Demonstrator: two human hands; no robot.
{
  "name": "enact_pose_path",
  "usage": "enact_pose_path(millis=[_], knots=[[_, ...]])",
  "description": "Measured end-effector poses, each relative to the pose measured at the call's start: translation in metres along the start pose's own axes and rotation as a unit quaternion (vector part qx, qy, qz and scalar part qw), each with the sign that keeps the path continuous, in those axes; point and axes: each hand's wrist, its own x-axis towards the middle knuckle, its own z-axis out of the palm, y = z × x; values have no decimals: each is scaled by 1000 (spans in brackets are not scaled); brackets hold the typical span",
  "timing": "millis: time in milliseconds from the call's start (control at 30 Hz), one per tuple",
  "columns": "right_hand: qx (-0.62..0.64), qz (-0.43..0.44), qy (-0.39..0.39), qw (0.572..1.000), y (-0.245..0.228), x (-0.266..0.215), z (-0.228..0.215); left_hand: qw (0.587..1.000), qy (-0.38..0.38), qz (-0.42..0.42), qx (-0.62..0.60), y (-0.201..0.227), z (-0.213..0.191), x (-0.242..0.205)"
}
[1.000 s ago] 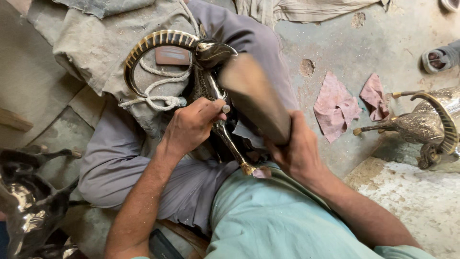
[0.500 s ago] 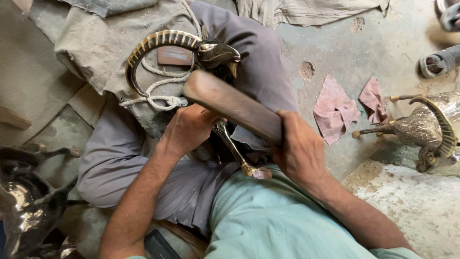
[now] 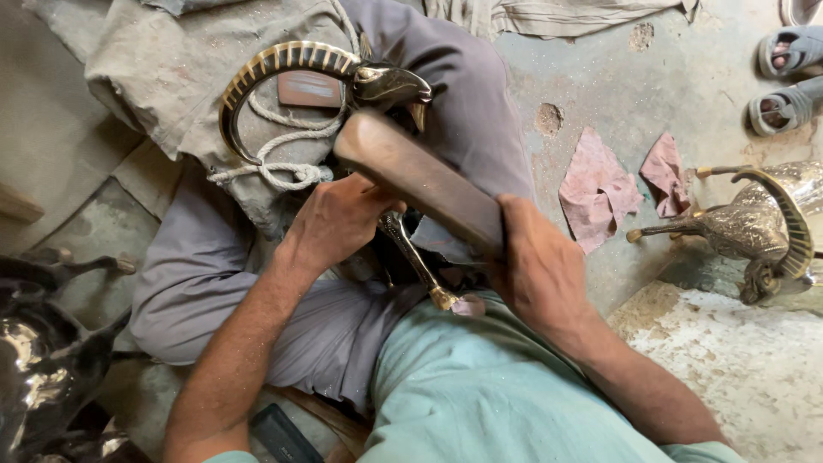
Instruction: The person sits on the floor and repeatedly hammers a small metal ram sculpture with a wooden mallet. They hold the sculpture steady with one hand while striking it with the other, focusing on the head and neck area.
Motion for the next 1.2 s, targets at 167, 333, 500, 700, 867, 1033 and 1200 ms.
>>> enact_pose_path(millis=[167,333,500,700,867,1033,1200], knots=[[-55,-45,-31,997,4,-1,0,1000,-19,-2,-13,-2,0,2],[-36,-27,-4,999,9,-4,7,1000,-22,-2,-13,0,-2,3],[0,11,25,1000,4,1,6,999,-38,4,-12,0,-3,9],[55,-18,55,997,-8,6,-33,998,23,10,-57,1,-6,11],[83,25,66,994,-12,15,-22,998,12,-6,-56,5,-6,15],[-47,93,-47,993,9,26,-26,982,151,-38,-104,18,-11,-1],[72,83,4,994,10,33,-40,879,318,-263,-238,40,9,-16]])
